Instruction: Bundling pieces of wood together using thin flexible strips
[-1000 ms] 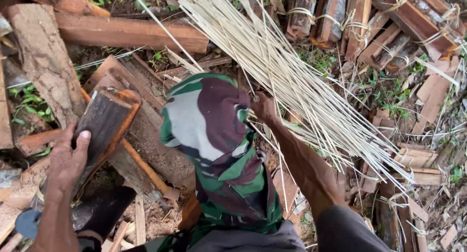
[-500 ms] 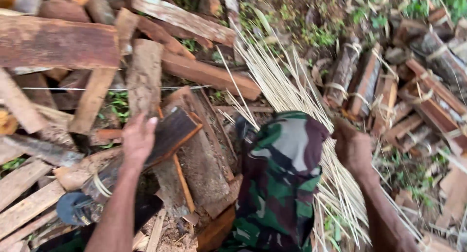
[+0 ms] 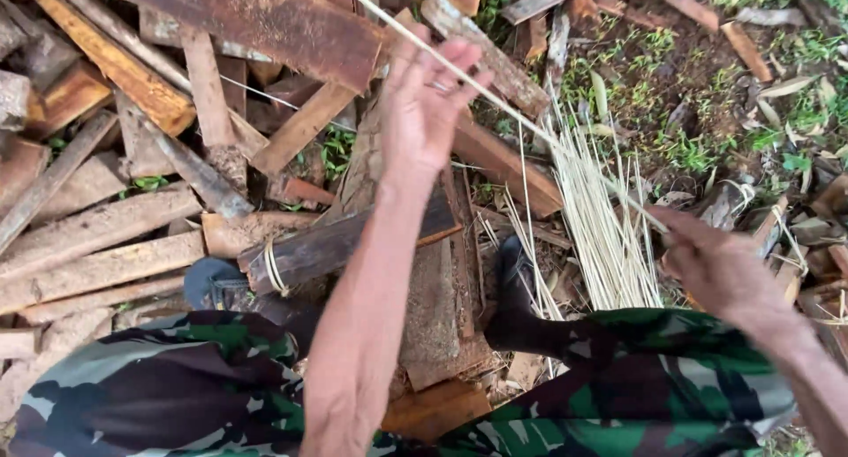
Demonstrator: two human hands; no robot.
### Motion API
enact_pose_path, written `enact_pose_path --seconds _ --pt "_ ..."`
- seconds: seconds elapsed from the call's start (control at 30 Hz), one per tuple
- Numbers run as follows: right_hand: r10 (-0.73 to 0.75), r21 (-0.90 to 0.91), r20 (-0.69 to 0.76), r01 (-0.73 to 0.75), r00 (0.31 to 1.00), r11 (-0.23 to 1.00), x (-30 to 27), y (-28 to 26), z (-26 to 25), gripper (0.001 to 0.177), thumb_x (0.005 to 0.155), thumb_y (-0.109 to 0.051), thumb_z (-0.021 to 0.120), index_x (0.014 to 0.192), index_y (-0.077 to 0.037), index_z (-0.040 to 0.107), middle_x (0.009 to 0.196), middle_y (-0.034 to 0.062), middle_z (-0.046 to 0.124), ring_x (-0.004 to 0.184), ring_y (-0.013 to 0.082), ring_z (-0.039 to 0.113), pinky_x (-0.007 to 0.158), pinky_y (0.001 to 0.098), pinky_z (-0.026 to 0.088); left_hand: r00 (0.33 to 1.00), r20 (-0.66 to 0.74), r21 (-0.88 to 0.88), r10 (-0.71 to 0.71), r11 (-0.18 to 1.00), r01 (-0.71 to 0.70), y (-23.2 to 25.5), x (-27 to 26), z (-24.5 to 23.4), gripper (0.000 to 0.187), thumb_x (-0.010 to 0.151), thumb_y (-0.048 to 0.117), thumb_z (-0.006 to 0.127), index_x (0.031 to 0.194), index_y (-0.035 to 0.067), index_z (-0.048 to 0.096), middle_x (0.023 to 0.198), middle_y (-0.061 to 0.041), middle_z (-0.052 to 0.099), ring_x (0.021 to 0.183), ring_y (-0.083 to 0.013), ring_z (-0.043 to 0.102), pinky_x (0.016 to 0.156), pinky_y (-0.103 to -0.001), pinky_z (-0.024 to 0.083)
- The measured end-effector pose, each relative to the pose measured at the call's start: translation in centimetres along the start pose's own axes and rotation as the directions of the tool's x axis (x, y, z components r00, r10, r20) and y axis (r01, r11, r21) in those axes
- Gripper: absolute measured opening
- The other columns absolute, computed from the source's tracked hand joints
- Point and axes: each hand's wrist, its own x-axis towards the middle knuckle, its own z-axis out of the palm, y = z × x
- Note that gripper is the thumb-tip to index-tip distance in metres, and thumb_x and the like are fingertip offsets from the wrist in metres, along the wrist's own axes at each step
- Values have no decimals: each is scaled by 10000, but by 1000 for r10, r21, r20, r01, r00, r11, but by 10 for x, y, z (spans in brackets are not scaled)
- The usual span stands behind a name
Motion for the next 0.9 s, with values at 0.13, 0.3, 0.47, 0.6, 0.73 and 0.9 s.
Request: enact_pose_path --seconds 0.13,0.3,0.47,0.6,0.73,0.9 --pt "16 -206 154 16 988 978 47 -29 81 666 967 16 532 1576 -200 374 989 112 711 390 122 542 310 206 483 953 -270 443 138 897 -4 15 9 -63 226 1021 47 587 1236 73 654 949 -174 779 870 -328 786 747 -446 702" --pt "79 -418 204 14 976 908 102 -29 234 597 990 41 517 1540 -180 444 694 69 659 469 109 583 383 188 595 704 -696 657 140 520 546 18 -5 -139 130 997 95 672 1091 62 755 867 -120 742 601 -171 712 476 -201 627" --pt "-151 -418 228 237 962 877 40 11 321 535 1178 -281 299 741 -94 545 487 -68 316 310 45 206 249 226 146 628 -778 581 26 411 703 24 -43 -220 245 967 89 680 1198 26 733 759 -121 761 513 -184 722 430 -215 594" --pt "-191 -437 219 272 957 858 13 -27 284 427 1028 -97 484 1444 -30 550 510 -37 511 338 60 265 256 221 199 629 -777 589 -20 329 738 5 -47 -251 182 972 92 694 1138 78 766 753 -109 762 534 -168 724 454 -224 619" --pt "139 -292 315 -44 939 955 28 -45 298 394 1017 -118 409 1346 -101 624 927 216 742 869 442 761 758 561 644 608 -775 618 173 407 672 -13 -42 -276 127 950 167 640 977 121 755 687 -183 729 490 -251 731 424 -344 631" --pt "-13 -264 302 97 953 960 -11 -50 299 542 1135 -296 413 668 -89 595 479 -60 418 333 71 264 296 244 212 511 -859 498 26 273 823 8 -40 -228 208 964 -16 679 1163 -6 740 742 -171 748 479 -225 734 395 -207 654"
